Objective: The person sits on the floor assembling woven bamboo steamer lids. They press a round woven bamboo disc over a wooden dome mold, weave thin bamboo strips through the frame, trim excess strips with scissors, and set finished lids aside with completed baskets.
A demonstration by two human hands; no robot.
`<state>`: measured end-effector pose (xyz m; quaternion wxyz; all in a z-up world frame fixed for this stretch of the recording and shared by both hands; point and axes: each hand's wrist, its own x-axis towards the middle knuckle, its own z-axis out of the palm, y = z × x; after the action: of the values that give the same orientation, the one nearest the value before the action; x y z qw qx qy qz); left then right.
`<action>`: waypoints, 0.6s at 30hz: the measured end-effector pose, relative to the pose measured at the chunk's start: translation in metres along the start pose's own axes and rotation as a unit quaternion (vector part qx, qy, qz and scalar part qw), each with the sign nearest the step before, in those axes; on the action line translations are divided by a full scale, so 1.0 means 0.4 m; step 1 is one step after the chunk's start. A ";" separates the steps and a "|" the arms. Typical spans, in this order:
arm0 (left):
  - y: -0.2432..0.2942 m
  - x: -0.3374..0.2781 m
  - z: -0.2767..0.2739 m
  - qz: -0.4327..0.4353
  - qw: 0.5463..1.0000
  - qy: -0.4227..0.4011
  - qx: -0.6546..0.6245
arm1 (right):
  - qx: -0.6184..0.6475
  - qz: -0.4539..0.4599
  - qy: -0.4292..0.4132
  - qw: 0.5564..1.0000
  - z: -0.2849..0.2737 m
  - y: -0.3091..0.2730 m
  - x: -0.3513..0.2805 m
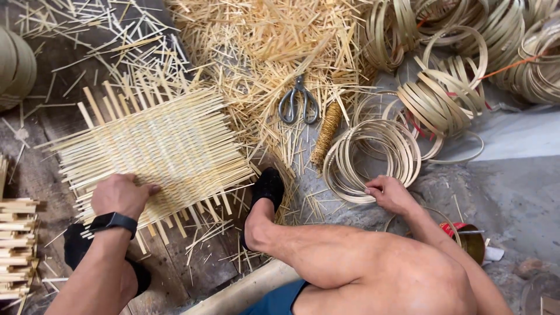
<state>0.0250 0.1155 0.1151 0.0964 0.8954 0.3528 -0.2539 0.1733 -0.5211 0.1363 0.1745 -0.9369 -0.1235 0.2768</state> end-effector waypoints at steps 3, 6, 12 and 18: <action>0.004 -0.007 -0.009 0.000 1.000 0.003 -0.009 | -0.005 0.139 -0.021 0.990 -0.012 -0.034 0.019; 0.002 -0.006 -0.008 0.010 1.000 0.019 -0.014 | -0.058 0.196 0.015 0.979 -0.055 -0.137 0.001; 0.014 -0.016 -0.030 0.032 0.999 0.016 -0.012 | -0.110 0.115 0.133 0.978 -0.092 -0.104 -0.042; 0.023 -0.031 -0.048 0.032 0.999 0.003 0.000 | -0.127 0.147 0.171 0.966 -0.179 -0.223 -0.073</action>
<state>0.0311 0.1082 0.1378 0.1037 0.9070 0.3239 -0.2483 0.1779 -0.4681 0.2418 0.0303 -0.9926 0.0132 0.1168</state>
